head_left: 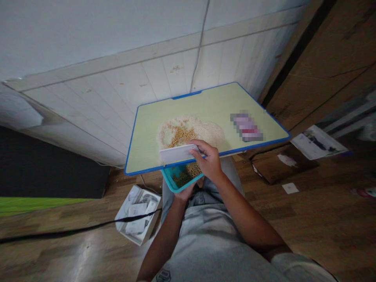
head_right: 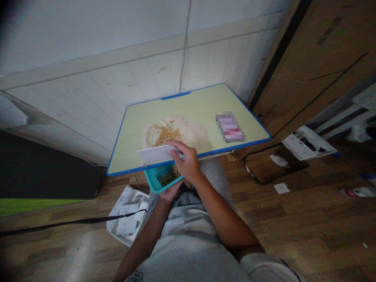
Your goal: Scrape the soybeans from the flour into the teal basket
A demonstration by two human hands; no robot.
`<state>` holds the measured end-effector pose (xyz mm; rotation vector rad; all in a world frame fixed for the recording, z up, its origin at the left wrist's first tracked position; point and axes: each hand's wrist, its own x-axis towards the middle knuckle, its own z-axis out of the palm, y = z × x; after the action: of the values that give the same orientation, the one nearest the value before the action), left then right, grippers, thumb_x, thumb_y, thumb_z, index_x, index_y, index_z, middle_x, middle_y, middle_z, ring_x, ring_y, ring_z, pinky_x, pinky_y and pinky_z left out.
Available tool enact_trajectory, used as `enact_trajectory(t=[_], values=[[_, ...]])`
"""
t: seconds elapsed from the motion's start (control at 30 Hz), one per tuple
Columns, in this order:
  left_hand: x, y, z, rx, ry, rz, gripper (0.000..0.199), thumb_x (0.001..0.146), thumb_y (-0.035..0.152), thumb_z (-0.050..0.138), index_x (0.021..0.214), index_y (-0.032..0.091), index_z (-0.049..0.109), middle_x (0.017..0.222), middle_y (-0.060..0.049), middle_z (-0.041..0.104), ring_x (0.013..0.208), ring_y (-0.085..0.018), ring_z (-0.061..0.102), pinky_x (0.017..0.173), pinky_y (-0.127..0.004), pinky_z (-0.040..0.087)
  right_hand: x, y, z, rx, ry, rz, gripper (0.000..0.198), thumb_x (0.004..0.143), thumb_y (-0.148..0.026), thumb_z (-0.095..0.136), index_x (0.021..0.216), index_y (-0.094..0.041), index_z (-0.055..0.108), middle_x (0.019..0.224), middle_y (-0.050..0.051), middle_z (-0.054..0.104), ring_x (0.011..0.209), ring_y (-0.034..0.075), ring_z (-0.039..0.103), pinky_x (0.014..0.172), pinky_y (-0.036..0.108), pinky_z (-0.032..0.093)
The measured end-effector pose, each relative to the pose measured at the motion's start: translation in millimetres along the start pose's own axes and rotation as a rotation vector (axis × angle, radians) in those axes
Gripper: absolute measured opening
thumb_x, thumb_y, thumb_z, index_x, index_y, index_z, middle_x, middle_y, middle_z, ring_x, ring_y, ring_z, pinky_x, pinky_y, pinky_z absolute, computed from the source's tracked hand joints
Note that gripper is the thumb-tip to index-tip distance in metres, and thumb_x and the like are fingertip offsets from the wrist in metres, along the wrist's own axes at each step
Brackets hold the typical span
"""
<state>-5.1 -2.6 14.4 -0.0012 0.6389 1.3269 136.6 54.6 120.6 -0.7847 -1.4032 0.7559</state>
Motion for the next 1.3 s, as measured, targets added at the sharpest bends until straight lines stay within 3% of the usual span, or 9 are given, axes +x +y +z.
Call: enact_trajectory(t=[0.27,0.57,0.7,0.87,0.97,1.13,1.3], values=[[6.2,-0.8,-8.4,-0.071,0.025,-0.026,0.072,0.111,0.06,0.034,0.176,0.032,0.045,0.18,-0.01,0.05,0.174,-0.035,0.035,0.138,-0.074,0.027,-0.9,-0.4,3.0,-0.008,-0.019,-0.024,0.021,0.102,-0.034,0.07,0.113,-0.027,0.086,0.113,0.004,0.088,0.109,0.022,0.083,0.101,0.034,0.066],[5.9,-2.5,-8.8,-0.068,0.033,-0.119,0.08,0.11,0.07,0.027,0.18,0.032,0.036,0.188,-0.01,0.037,0.176,-0.039,0.031,0.141,-0.074,0.019,1.2,8.4,-10.8,-0.029,0.256,0.068,0.026,0.096,-0.03,0.074,0.121,-0.024,0.081,0.116,0.007,0.088,0.103,0.022,0.083,0.088,0.031,0.066],[5.6,-3.7,-13.9,-0.048,0.036,-0.127,0.081,0.111,0.068,0.026,0.179,0.027,0.039,0.189,-0.01,0.033,0.175,-0.04,0.034,0.141,-0.073,0.02,1.8,7.6,-12.2,-0.021,0.287,0.092,0.027,0.095,-0.03,0.075,0.121,-0.024,0.079,0.114,0.007,0.088,0.099,0.022,0.083,0.086,0.032,0.067],[7.5,-2.7,-14.9,-0.013,0.056,-0.135,0.075,0.11,0.068,0.024,0.174,0.036,0.048,0.187,-0.005,0.041,0.176,-0.038,0.032,0.14,-0.078,0.017,-0.4,4.9,-8.2,-0.042,0.237,0.097,0.029,0.095,-0.027,0.073,0.123,-0.026,0.081,0.113,0.006,0.089,0.097,0.022,0.084,0.085,0.033,0.068],[9.2,-3.5,-14.7,0.011,0.066,-0.108,0.073,0.112,0.065,0.023,0.168,0.033,0.056,0.181,-0.004,0.05,0.175,-0.034,0.035,0.143,-0.071,0.019,-1.6,3.0,-5.7,-0.059,0.198,0.095,0.029,0.095,-0.028,0.073,0.123,-0.026,0.081,0.112,0.005,0.089,0.095,0.021,0.084,0.083,0.032,0.068],[11.5,-6.4,-22.5,0.113,0.055,-0.081,0.062,0.11,0.062,0.035,0.142,0.033,0.08,0.167,-0.004,0.067,0.171,-0.038,0.042,0.14,-0.07,0.031,-3.8,0.8,-2.5,-0.062,0.143,0.096,0.03,0.096,-0.03,0.073,0.124,-0.025,0.08,0.103,0.004,0.089,0.088,0.021,0.085,0.08,0.031,0.068],[11.6,-9.4,-26.8,0.163,0.026,-0.04,0.06,0.104,0.073,0.045,0.132,0.034,0.082,0.163,-0.005,0.07,0.167,-0.041,0.048,0.134,-0.071,0.042,-6.2,0.3,0.2,-0.082,0.084,0.113,0.032,0.097,-0.03,0.072,0.128,-0.026,0.079,0.087,0.001,0.086,0.076,0.02,0.082,0.068,0.028,0.063]])
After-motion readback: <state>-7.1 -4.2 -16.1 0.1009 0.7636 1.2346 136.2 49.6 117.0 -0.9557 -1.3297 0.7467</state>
